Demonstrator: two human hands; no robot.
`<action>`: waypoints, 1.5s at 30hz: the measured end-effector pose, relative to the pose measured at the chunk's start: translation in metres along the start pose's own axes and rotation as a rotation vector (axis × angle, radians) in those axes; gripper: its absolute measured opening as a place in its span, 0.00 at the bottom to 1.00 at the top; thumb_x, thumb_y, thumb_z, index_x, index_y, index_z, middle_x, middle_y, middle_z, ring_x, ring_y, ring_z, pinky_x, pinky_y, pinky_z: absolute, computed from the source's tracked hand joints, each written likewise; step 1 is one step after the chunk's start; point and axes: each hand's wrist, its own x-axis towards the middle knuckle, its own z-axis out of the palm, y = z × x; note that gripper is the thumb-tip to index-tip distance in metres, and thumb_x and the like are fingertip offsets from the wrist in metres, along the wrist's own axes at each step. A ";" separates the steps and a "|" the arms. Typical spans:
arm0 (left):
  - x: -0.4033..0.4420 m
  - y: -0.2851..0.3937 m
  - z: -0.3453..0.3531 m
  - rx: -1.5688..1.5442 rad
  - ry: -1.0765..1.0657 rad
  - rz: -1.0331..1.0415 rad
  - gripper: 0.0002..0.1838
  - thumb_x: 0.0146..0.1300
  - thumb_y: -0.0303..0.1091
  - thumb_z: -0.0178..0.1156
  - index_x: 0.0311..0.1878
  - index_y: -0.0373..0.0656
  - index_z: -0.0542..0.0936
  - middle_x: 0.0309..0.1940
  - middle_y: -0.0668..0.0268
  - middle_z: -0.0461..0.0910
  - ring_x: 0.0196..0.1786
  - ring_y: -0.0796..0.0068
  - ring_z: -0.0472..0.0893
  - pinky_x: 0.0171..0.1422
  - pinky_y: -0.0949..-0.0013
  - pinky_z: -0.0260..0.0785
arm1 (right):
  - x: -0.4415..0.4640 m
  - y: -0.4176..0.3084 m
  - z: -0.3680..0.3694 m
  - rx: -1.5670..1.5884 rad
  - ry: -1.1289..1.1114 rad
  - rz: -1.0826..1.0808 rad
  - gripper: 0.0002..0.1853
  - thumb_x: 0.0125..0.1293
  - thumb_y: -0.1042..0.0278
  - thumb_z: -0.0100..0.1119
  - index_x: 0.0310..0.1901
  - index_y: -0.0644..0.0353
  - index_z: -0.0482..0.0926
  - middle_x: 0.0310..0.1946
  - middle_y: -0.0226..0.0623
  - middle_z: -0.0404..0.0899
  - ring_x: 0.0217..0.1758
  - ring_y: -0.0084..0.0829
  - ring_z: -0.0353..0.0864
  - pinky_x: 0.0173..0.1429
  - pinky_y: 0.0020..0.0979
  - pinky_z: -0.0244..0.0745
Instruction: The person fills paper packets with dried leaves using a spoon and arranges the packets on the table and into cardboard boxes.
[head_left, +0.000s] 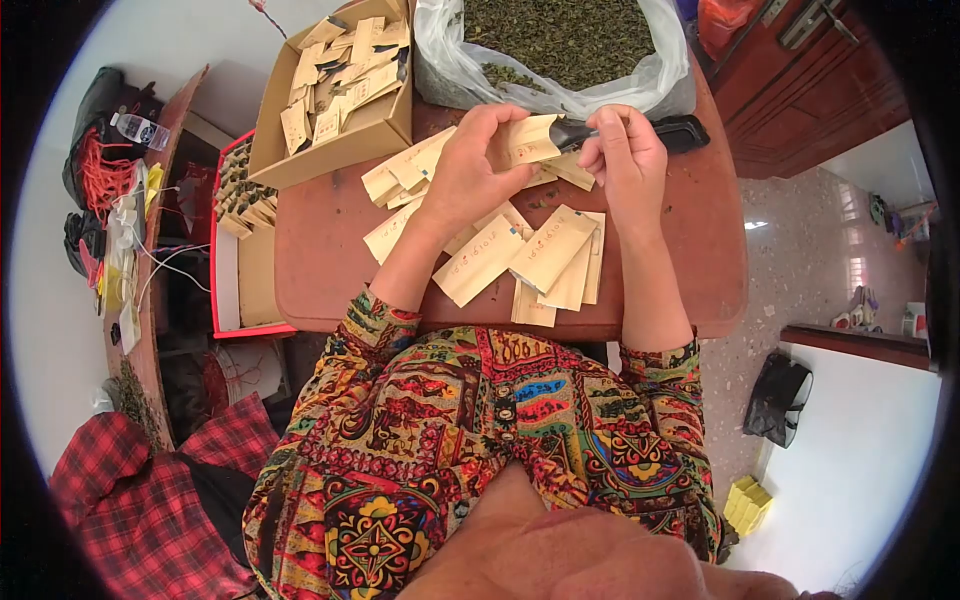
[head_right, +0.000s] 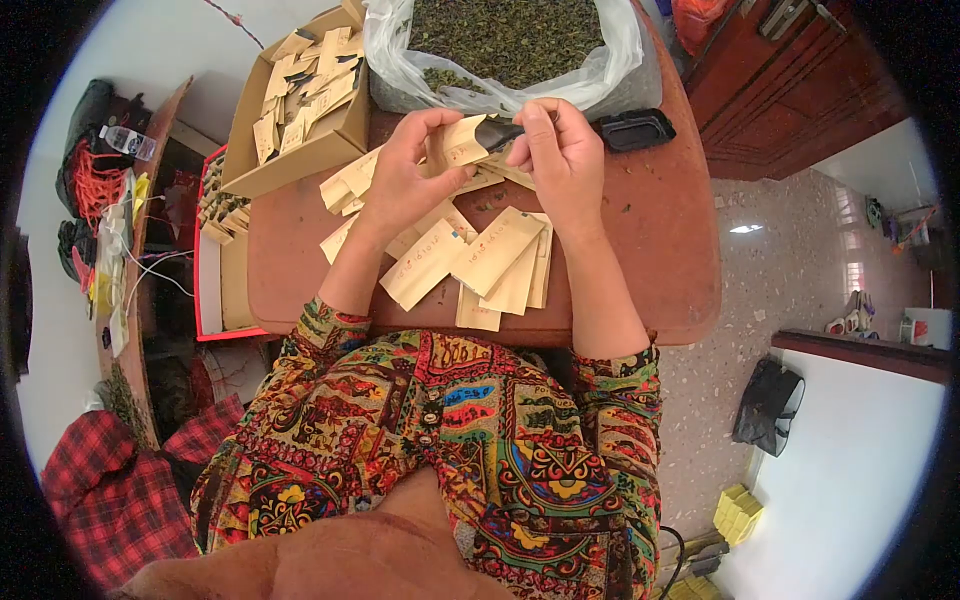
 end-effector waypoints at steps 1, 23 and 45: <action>0.000 0.000 0.000 -0.007 -0.006 -0.003 0.32 0.52 0.27 0.73 0.62 0.39 0.74 0.57 0.62 0.75 0.62 0.68 0.75 0.69 0.67 0.66 | 0.000 0.001 0.000 -0.017 -0.001 -0.010 0.13 0.78 0.60 0.52 0.41 0.60 0.80 0.21 0.25 0.78 0.23 0.12 0.72 0.29 0.17 0.66; -0.008 -0.005 -0.003 0.111 0.057 0.030 0.28 0.53 0.23 0.69 0.60 0.42 0.74 0.56 0.62 0.74 0.61 0.66 0.77 0.60 0.62 0.80 | -0.002 -0.002 -0.004 0.006 -0.108 -0.066 0.14 0.79 0.59 0.51 0.47 0.61 0.82 0.24 0.24 0.80 0.25 0.10 0.69 0.30 0.15 0.64; 0.000 -0.015 -0.009 -0.196 0.097 -0.049 0.25 0.54 0.21 0.68 0.57 0.41 0.76 0.57 0.65 0.71 0.62 0.71 0.76 0.57 0.66 0.82 | 0.003 -0.023 -0.005 -0.074 0.052 -0.180 0.14 0.80 0.61 0.51 0.48 0.63 0.81 0.24 0.27 0.81 0.25 0.12 0.72 0.31 0.17 0.67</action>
